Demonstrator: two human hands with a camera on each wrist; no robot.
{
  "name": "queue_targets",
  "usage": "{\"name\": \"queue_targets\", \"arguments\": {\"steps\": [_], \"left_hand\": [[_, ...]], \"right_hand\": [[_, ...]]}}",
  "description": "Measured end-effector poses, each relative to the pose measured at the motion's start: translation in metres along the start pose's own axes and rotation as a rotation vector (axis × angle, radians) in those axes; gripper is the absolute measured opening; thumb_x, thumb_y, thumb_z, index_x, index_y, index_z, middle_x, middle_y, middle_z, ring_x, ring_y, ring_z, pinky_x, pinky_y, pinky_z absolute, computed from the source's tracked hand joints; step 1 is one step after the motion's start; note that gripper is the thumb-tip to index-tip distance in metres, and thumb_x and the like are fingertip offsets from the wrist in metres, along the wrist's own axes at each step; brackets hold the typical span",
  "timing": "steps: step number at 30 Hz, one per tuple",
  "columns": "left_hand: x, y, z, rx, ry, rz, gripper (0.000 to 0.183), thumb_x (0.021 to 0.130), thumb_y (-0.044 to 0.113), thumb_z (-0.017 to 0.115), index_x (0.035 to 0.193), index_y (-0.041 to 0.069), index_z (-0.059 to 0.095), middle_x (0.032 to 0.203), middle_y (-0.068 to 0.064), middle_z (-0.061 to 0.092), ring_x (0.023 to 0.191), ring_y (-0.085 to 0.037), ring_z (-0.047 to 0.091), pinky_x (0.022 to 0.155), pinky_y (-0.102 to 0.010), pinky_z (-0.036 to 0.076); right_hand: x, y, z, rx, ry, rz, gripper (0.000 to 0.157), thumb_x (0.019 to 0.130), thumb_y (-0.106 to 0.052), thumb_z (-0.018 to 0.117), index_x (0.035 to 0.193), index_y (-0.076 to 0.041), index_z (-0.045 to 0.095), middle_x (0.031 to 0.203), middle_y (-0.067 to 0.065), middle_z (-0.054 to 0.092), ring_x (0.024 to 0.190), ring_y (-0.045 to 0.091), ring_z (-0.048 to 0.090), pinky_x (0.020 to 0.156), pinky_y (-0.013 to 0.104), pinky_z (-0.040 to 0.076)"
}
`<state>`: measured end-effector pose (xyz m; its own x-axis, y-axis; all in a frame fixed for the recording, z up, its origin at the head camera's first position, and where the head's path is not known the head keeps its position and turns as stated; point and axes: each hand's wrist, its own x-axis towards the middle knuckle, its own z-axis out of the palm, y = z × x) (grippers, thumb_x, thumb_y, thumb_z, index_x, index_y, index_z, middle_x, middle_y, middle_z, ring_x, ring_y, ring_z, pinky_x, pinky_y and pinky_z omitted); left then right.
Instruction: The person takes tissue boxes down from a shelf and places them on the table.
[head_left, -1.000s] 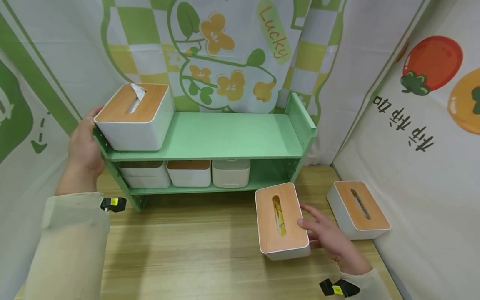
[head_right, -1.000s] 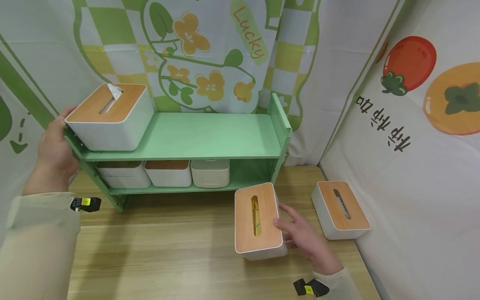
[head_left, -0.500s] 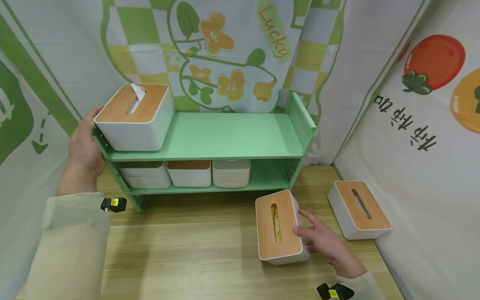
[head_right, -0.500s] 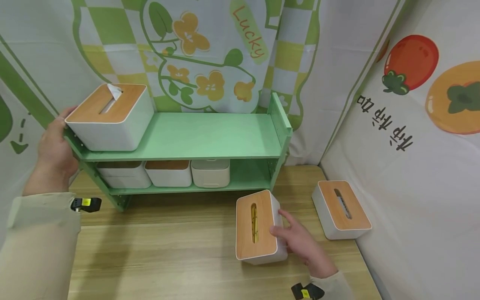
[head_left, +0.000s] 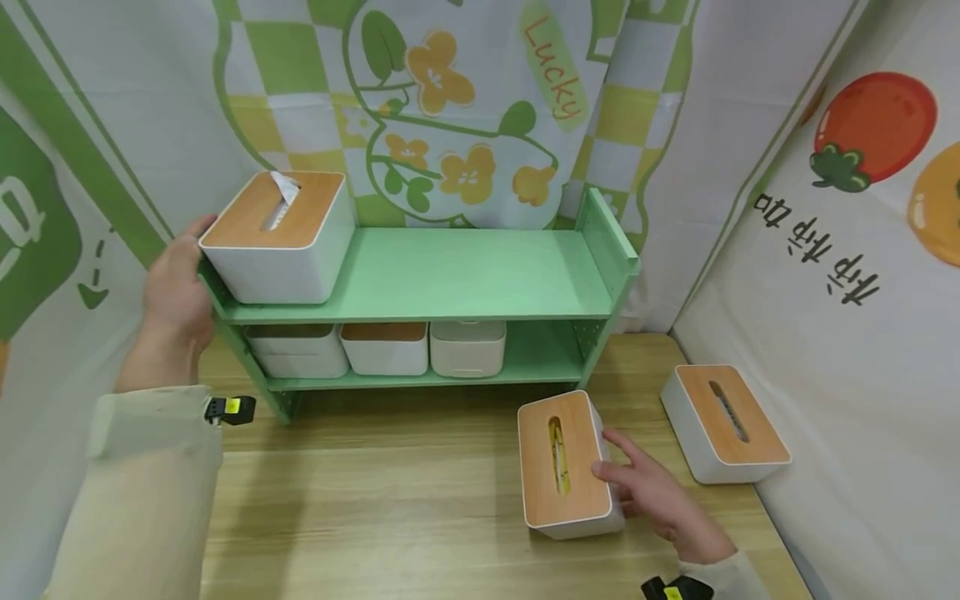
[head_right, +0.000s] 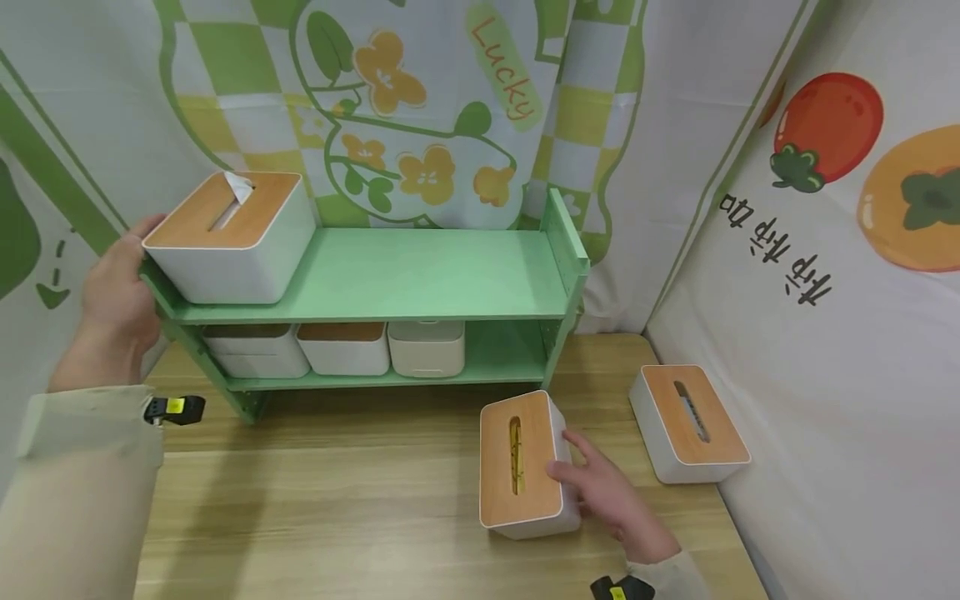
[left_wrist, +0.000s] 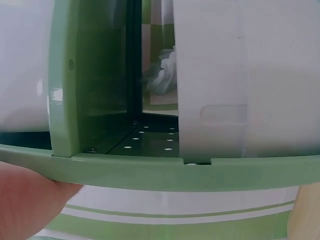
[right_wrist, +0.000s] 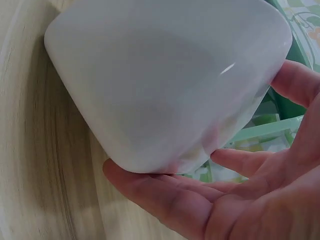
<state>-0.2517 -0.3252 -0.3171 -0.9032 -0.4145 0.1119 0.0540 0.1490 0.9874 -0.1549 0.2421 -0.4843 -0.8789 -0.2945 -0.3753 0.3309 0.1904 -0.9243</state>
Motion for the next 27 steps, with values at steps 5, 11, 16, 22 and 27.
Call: {"name": "queue_targets", "arguments": {"steps": [5,11,16,22,27], "left_hand": [[-0.002,0.001,-0.001,0.07,-0.008,-0.001,0.048,0.108,0.042,0.022,0.154,0.038,0.034,0.16,0.015,0.02,0.145,-0.009,0.012,0.118,-0.034,0.004],[-0.004,0.004,-0.005,0.108,-0.022,-0.011,0.048,0.108,0.043,0.022,0.155,0.038,0.031,0.16,0.018,0.017,0.146,-0.009,0.007,0.117,-0.036,0.0],[-0.004,0.008,-0.004,0.086,-0.014,-0.024,0.047,0.108,0.041,0.023,0.153,0.037,0.035,0.159,0.018,0.021,0.146,-0.009,0.011,0.117,-0.034,0.005],[-0.003,0.007,-0.004,0.087,-0.009,-0.019,0.047,0.108,0.04,0.024,0.153,0.036,0.037,0.16,0.012,0.024,0.145,-0.012,0.017,0.117,-0.036,0.009],[-0.004,0.008,-0.002,0.091,0.0,-0.01,0.047,0.108,0.04,0.025,0.152,0.035,0.04,0.159,0.008,0.029,0.144,-0.013,0.022,0.117,-0.036,0.011]], "right_hand": [[0.003,0.005,-0.006,-0.005,0.025,0.035,0.075,0.101,-0.03,0.058,0.159,-0.009,0.014,0.112,0.024,0.067,0.092,0.034,0.069,0.073,0.047,0.057],[0.007,0.011,-0.011,0.018,0.071,0.086,0.072,0.1,-0.026,0.054,0.159,-0.011,0.016,0.109,0.02,0.069,0.087,0.031,0.07,0.069,0.043,0.057],[0.009,0.014,-0.011,0.019,0.147,0.099,0.069,0.097,-0.024,0.052,0.158,-0.008,0.023,0.112,0.018,0.067,0.085,0.029,0.069,0.068,0.042,0.057],[0.011,0.015,-0.011,-0.036,0.245,0.078,0.059,0.096,-0.015,0.05,0.151,0.001,0.033,0.12,0.024,0.062,0.09,0.027,0.068,0.071,0.039,0.057],[0.01,0.01,-0.009,-0.187,0.323,0.044,0.054,0.097,-0.009,0.051,0.148,0.004,0.036,0.129,0.033,0.054,0.1,0.031,0.065,0.078,0.039,0.056]]}}
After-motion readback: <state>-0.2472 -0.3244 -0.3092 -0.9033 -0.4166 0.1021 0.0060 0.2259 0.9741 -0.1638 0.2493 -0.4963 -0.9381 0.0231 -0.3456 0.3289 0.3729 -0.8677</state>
